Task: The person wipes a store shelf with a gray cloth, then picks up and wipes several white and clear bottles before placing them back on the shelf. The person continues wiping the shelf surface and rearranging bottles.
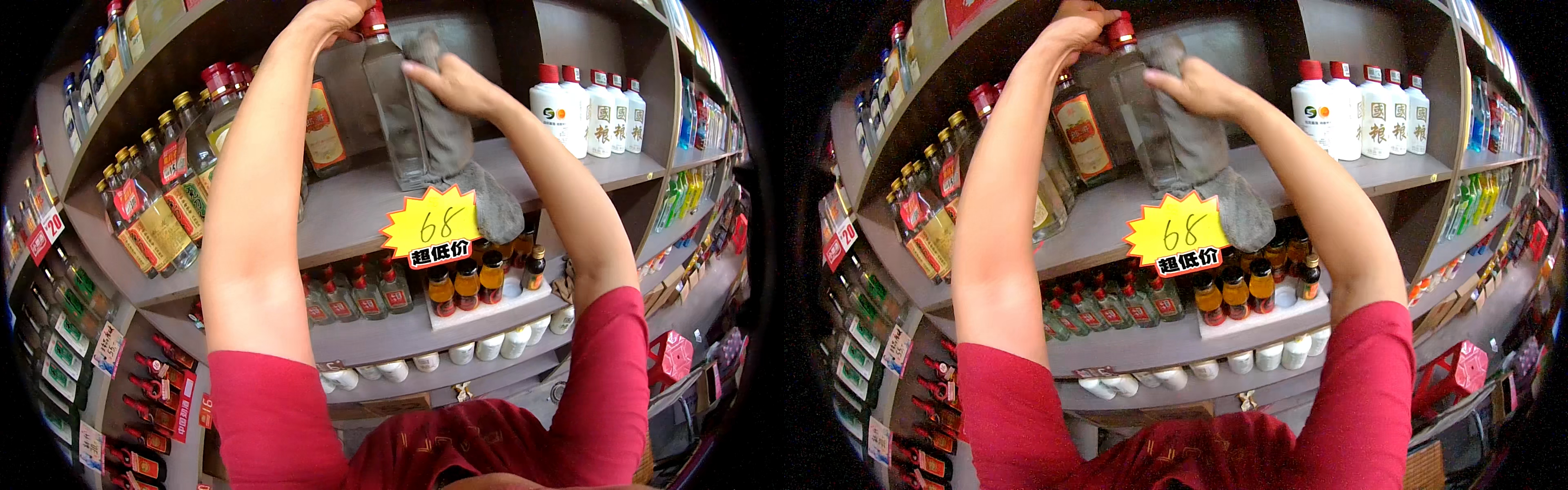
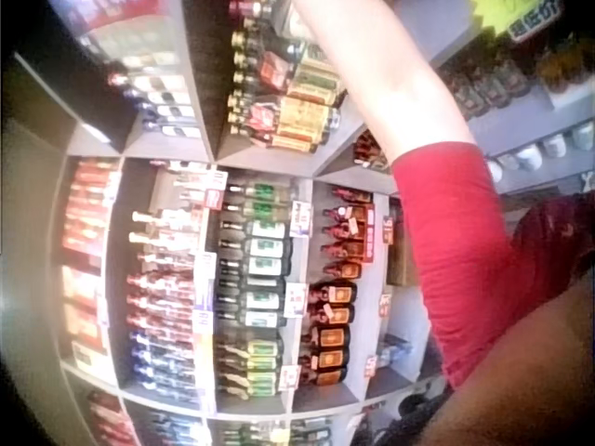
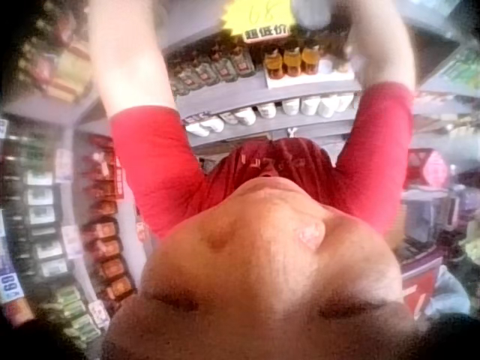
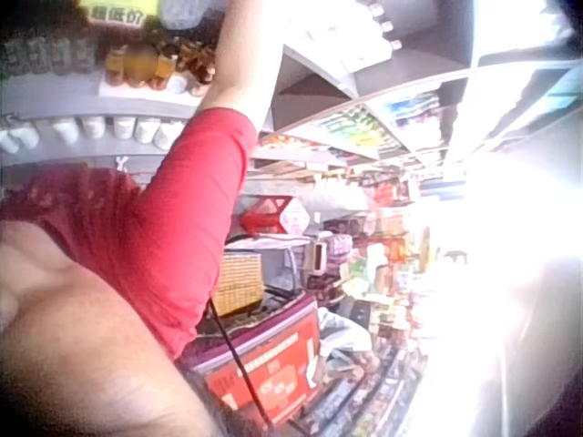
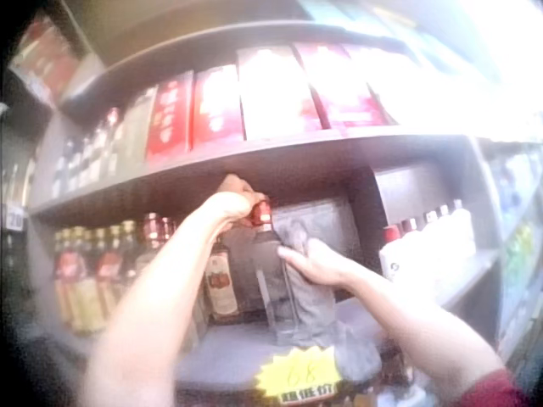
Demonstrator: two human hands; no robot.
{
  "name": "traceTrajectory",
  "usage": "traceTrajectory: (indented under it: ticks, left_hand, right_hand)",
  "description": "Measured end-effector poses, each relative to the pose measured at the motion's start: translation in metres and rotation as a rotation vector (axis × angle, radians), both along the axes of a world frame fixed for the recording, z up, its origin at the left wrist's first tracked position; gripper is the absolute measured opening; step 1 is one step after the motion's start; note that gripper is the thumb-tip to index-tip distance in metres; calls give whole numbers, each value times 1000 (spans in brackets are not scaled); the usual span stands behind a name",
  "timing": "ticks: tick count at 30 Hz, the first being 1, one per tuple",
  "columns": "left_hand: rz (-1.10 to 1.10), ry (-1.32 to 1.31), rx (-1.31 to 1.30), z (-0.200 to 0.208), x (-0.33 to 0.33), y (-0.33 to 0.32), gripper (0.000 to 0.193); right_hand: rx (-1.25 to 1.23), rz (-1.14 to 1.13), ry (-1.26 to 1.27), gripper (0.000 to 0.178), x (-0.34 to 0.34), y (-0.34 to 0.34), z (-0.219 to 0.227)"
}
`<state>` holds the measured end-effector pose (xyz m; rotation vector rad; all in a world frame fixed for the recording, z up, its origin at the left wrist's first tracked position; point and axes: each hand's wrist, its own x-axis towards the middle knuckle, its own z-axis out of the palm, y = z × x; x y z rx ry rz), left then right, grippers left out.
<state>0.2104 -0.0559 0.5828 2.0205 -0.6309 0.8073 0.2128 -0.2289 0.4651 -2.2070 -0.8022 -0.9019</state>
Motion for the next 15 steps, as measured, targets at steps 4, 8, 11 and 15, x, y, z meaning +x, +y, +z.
traceTrajectory:
  ticks: [4, 8, 11, 15]
  left_hand:
    - [114, -111, 82, 7, 4, -2, 20]
    - [-20, -23, -72, 0, 13, -10, 23]
    - [42, -113, -20, 3, 30, -6, 26]
    - [-113, 11, -7, 7, 12, -10, 27]
  right_hand:
    - [109, -28, -74, 75, 7, -17, -13]
    - [574, 332, -328, 52, 16, 7, 48]
    - [415, 315, 244, 64, 1, 29, 70]
    - [18, 40, 26, 53, 2, 19, 61]
